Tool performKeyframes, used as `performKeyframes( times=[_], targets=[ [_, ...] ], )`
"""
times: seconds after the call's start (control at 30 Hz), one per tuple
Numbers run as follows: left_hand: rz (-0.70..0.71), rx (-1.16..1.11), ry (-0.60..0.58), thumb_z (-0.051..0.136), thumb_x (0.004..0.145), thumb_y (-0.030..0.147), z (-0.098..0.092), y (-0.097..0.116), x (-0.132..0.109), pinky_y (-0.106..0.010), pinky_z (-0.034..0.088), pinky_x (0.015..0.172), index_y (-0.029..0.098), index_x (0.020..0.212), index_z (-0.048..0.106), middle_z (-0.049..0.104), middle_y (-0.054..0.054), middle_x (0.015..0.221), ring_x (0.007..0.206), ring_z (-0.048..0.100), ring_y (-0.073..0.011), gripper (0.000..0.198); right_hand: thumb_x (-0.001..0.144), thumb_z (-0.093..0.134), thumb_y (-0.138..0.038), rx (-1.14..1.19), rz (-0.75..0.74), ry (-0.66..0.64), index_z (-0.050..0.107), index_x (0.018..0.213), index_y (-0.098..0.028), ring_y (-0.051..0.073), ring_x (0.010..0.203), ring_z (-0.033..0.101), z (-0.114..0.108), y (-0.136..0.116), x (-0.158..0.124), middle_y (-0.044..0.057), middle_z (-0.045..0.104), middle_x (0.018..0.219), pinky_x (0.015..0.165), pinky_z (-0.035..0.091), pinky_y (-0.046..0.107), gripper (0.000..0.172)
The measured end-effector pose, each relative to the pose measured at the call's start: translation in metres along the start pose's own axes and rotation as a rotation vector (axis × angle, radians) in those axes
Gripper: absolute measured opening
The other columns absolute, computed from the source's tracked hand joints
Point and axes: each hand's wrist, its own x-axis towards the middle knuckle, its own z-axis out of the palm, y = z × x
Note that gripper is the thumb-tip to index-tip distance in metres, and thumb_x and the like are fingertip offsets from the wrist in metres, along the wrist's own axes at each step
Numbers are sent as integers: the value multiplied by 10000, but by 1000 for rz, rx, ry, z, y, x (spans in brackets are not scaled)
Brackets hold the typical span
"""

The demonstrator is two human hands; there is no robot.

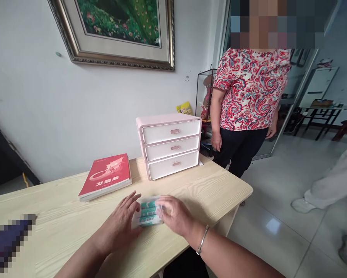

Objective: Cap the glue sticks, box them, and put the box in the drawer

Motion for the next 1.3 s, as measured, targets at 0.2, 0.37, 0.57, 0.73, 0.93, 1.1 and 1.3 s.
performKeyframes(
  times=[0.2, 0.37, 0.57, 0.73, 0.93, 1.1, 1.3],
  targets=[
    [-67, -266, -167, 679, 585, 278, -4, -5, 22, -233, 355, 1042, 222, 1459, 437, 478, -19, 1321, 1212, 423, -165, 909, 966, 519, -327, 611, 716, 391, 511, 1219, -48, 212, 926, 622, -29, 35, 77, 159, 617, 1068, 721, 545, 318, 377],
    [-56, -418, -95, 644, 568, 201, -4, -8, 18, -229, 341, 1058, 191, 1446, 464, 439, -74, 1318, 1209, 426, -177, 896, 997, 427, -351, 979, 836, 451, 464, 1194, -72, 209, 906, 617, -37, 57, 127, 200, 547, 1159, 739, 543, 326, 344],
    [-178, -466, -11, 695, 660, 293, -46, -5, 26, -271, 366, 1041, 241, 1428, 489, 405, -63, 1364, 1213, 454, -187, 796, 935, 509, -348, 1112, 812, 617, 493, 965, -110, 134, 670, 562, -28, 64, 154, 60, 535, 803, 687, 515, 282, 240],
    [-268, -500, 37, 711, 698, 400, -84, 3, 48, -268, 433, 965, 310, 1436, 464, 368, -36, 1395, 1194, 464, -191, 783, 888, 505, -229, 1024, 704, 682, 451, 796, -106, 99, 591, 508, -26, 60, 146, 28, 494, 699, 586, 446, 215, 163],
    [-228, -610, 75, 763, 659, 475, -118, 24, 92, -221, 517, 715, 324, 1396, 494, 417, -24, 1348, 1023, 548, -163, 799, 903, 503, -267, 949, 851, 652, 501, 845, -99, 111, 672, 567, -35, 49, 95, 49, 553, 773, 545, 418, 199, 178],
    [-273, -597, -21, 805, 589, 446, -109, 32, 153, -215, 465, 910, 334, 1401, 501, 526, -1, 1262, 1106, 547, -148, 874, 942, 517, -363, 927, 868, 635, 524, 927, -101, 137, 748, 602, -41, 41, 59, 62, 599, 829, 545, 418, 211, 263],
    [-274, -426, -142, 801, 524, 447, -62, 35, 211, -328, 489, 833, 279, 1395, 523, 631, -30, 1070, 926, 613, -223, 929, 945, 517, -374, 913, 866, 634, 526, 972, -94, 153, 795, 601, -38, 39, 50, 72, 603, 885, 559, 425, 219, 282]
  ],
)
